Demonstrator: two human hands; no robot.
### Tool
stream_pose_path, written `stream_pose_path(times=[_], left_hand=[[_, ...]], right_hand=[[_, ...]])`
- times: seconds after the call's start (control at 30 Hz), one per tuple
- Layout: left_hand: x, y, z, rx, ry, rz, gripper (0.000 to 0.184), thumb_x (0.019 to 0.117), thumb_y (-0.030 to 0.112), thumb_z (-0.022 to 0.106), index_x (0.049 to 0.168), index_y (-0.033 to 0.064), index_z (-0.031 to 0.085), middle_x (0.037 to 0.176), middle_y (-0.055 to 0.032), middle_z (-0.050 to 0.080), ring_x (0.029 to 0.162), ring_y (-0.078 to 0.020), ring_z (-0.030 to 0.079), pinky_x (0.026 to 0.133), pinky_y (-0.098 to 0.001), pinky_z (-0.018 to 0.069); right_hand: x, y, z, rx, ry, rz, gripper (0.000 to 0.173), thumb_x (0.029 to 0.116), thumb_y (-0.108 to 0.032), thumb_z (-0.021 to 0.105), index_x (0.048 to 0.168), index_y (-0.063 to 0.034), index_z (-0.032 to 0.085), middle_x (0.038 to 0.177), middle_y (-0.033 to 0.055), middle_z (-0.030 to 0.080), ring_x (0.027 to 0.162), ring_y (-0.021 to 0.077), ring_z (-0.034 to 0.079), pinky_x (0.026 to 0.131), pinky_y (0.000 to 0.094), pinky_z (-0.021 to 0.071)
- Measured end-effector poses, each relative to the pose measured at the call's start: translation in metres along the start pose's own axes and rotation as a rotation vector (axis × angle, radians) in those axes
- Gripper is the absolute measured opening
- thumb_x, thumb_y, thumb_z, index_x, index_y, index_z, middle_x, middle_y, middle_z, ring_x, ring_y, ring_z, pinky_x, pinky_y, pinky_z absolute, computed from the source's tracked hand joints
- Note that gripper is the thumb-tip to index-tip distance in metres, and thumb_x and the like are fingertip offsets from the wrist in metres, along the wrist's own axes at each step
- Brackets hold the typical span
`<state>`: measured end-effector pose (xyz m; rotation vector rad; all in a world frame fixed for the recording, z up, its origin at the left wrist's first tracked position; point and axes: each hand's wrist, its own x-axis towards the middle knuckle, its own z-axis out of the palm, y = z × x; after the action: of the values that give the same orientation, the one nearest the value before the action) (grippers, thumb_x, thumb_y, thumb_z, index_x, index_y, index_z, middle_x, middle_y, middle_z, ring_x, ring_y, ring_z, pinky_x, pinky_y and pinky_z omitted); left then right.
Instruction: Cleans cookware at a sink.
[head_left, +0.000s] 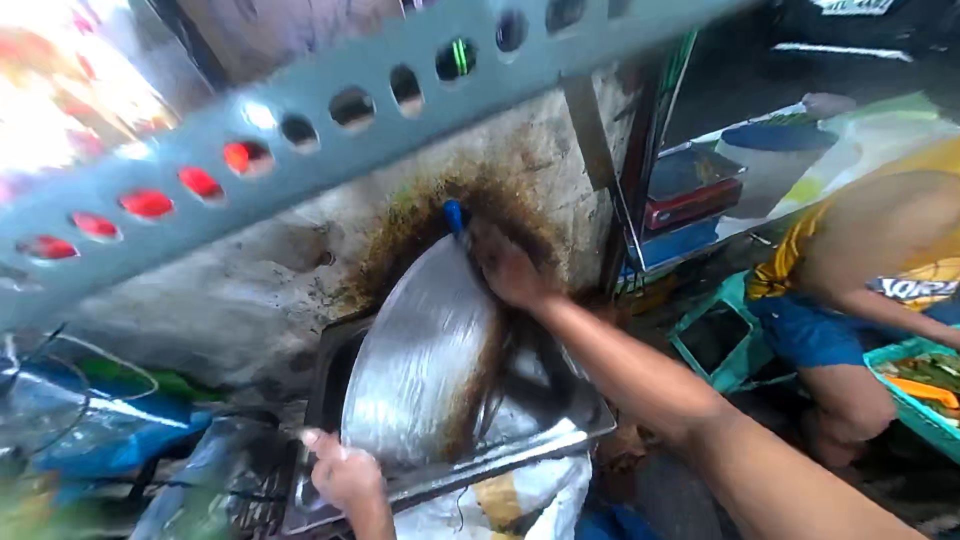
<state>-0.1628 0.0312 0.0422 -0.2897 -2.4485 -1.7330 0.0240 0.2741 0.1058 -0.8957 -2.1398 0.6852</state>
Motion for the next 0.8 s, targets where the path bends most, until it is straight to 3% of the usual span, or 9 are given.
stream_pose_path(times=[0.07,0.13,0.2,0.27,0.4,0.5,0.6,0.7,0.8], left_hand=[[0.005,-0.007,0.003,-0.065,-0.003,-0.061,0.074,0.11,0.053,0.02,0.101,-0.005,0.066,0.094,-0.0151,0.067,0.092,-0.0182,0.065,0.087,-0.0456,0.0531],[0.007,-0.011,-0.003,-0.109,-0.017,-0.084,0.074,0.1103,0.052,0.019,0.107,-0.006,0.064,0.099,-0.0155,0.066,0.094,-0.0171,0.064,0.088,-0.0443,0.0524],[0.009,-0.019,-0.008,-0.156,-0.034,-0.093,0.074,0.1103,0.051,0.016,0.117,-0.0071,0.061,0.109,-0.0167,0.066,0.102,-0.015,0.064,0.093,-0.0416,0.0517],[0.01,-0.026,-0.007,-0.181,-0.013,-0.113,0.073,0.1104,0.051,0.015,0.123,-0.0069,0.058,0.114,-0.0188,0.064,0.107,-0.0171,0.063,0.095,-0.043,0.0512],[0.02,-0.034,-0.006,-0.196,0.006,-0.111,0.078,0.1094,0.054,0.013,0.132,-0.0067,0.055,0.126,-0.0229,0.062,0.117,-0.0222,0.061,0.102,-0.0473,0.0484],[0.024,-0.029,0.002,-0.342,0.008,-0.084,0.072,0.1098,0.054,0.018,0.118,-0.003,0.062,0.103,-0.0123,0.067,0.095,-0.0124,0.066,0.089,-0.0386,0.0556],[0.03,-0.027,0.016,-0.372,0.033,-0.107,0.067,0.1092,0.055,0.022,0.091,0.0035,0.061,0.074,-0.0017,0.058,0.069,-0.007,0.061,0.071,-0.0328,0.0549],[0.024,-0.046,0.026,-0.399,-0.084,-0.193,0.077,0.1096,0.056,0.019,0.133,-0.0068,0.057,0.125,-0.0211,0.065,0.114,-0.0213,0.063,0.102,-0.0451,0.0495],[0.004,-0.097,0.045,-0.599,-0.262,-0.22,0.065,0.1106,0.051,0.016,0.148,0.0065,0.046,0.138,-0.0088,0.061,0.123,-0.0119,0.06,0.104,-0.038,0.0516]], right_hand=[[-0.019,-0.031,0.005,-0.064,-0.046,-0.235,0.055,0.1075,-0.034,0.046,0.159,-0.0159,0.04,0.168,0.0045,0.033,0.157,0.0235,0.024,0.128,0.0508,0.0219],[-0.008,-0.032,0.011,-0.069,-0.107,-0.305,0.053,0.108,-0.034,0.044,0.158,-0.0181,0.043,0.166,0.0001,0.037,0.157,0.0215,0.024,0.128,0.0554,0.0162],[0.037,0.001,0.007,0.056,-0.157,-0.091,0.048,0.1099,-0.037,0.038,0.153,-0.0188,0.05,0.156,-0.0001,0.051,0.148,0.0208,0.042,0.124,0.0563,0.028],[0.07,0.026,0.006,0.262,-0.197,0.096,0.046,0.1111,-0.036,0.039,0.147,-0.0125,0.055,0.142,0.0136,0.061,0.134,0.0279,0.056,0.114,0.0554,0.0413],[0.053,0.029,0.006,0.291,-0.077,-0.014,0.041,0.111,-0.032,0.041,0.145,-0.0133,0.056,0.14,0.0137,0.062,0.128,0.0277,0.06,0.109,0.0546,0.0466],[0.025,0.043,-0.008,0.308,0.01,-0.084,0.039,0.1091,-0.035,0.045,0.139,-0.0136,0.058,0.131,0.0123,0.065,0.121,0.0248,0.062,0.105,0.0515,0.0495],[0.008,0.044,-0.025,0.318,0.068,-0.127,0.032,0.1063,-0.033,0.051,0.126,-0.009,0.059,0.097,0.0071,0.069,0.085,0.0141,0.067,0.078,0.0391,0.0581],[0.006,-0.002,-0.057,0.072,0.007,-0.225,0.046,0.1018,-0.043,0.056,0.132,-0.0085,0.058,0.106,0.0095,0.071,0.095,0.0208,0.07,0.086,0.0493,0.0582],[0.019,-0.06,-0.069,-0.169,-0.117,-0.4,0.047,0.1017,-0.049,0.055,0.134,-0.0158,0.061,0.112,0.0068,0.072,0.1,0.0235,0.071,0.087,0.0535,0.058]])
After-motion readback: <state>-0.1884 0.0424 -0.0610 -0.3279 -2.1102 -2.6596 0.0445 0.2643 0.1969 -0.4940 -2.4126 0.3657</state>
